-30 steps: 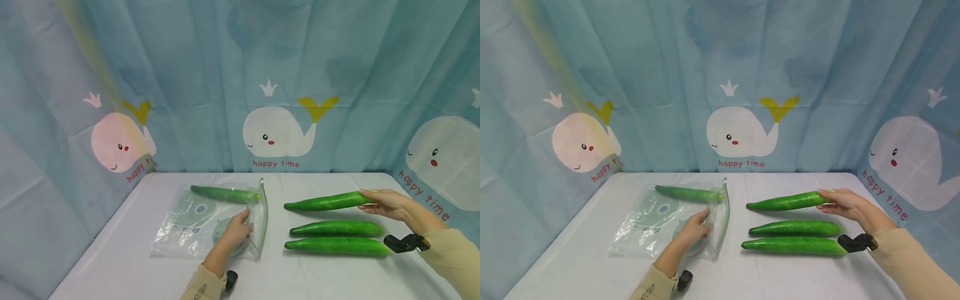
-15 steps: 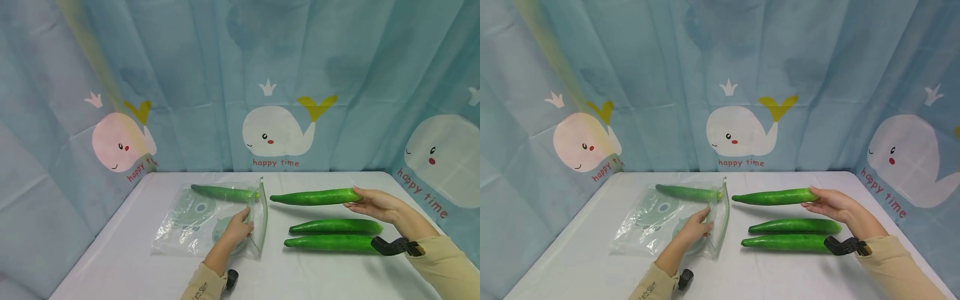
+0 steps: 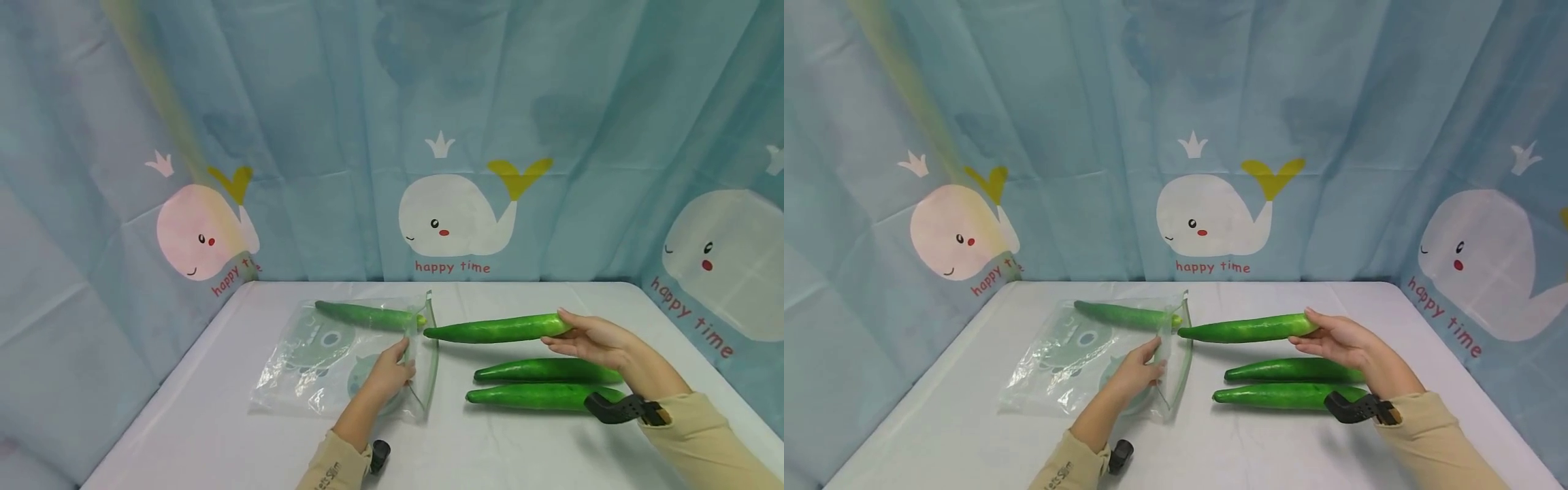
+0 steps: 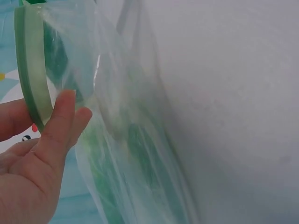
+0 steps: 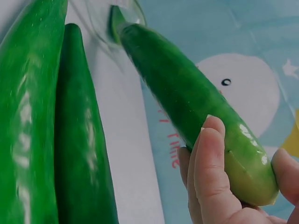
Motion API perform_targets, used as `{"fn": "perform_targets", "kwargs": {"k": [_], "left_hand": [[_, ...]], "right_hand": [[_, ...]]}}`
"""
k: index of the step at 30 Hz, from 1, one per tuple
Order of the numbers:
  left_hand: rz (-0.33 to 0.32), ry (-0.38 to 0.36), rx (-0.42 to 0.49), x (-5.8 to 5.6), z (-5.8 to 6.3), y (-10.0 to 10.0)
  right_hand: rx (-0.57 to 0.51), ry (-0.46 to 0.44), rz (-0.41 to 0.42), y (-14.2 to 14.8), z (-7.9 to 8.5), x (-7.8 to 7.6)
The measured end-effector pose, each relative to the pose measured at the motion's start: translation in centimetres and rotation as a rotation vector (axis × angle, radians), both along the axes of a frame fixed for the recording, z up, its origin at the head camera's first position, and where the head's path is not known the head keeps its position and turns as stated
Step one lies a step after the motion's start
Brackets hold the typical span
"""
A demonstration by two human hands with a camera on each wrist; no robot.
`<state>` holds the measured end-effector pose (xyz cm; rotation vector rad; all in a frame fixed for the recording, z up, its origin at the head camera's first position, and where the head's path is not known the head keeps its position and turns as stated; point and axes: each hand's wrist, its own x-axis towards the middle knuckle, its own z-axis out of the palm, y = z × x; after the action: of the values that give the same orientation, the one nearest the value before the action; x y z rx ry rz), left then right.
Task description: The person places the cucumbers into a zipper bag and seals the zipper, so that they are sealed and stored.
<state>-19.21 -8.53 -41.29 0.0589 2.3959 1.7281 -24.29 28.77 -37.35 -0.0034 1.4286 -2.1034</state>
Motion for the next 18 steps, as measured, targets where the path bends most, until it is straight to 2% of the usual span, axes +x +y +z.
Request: {"fn": "perform_targets", "kwargs": {"k": [9, 18], "left_hand": [[0.003, 0.011, 0.036, 0.2, 0.1, -0.1], [0.013, -0.001, 0.099, 0.2, 0.2, 0.0]], "right_hand": [[0.009, -0.011, -0.007, -2.1, -0.1, -0.1], [-0.056, -0.065, -0.014, -3.7, -0.7, 0.0]]}}
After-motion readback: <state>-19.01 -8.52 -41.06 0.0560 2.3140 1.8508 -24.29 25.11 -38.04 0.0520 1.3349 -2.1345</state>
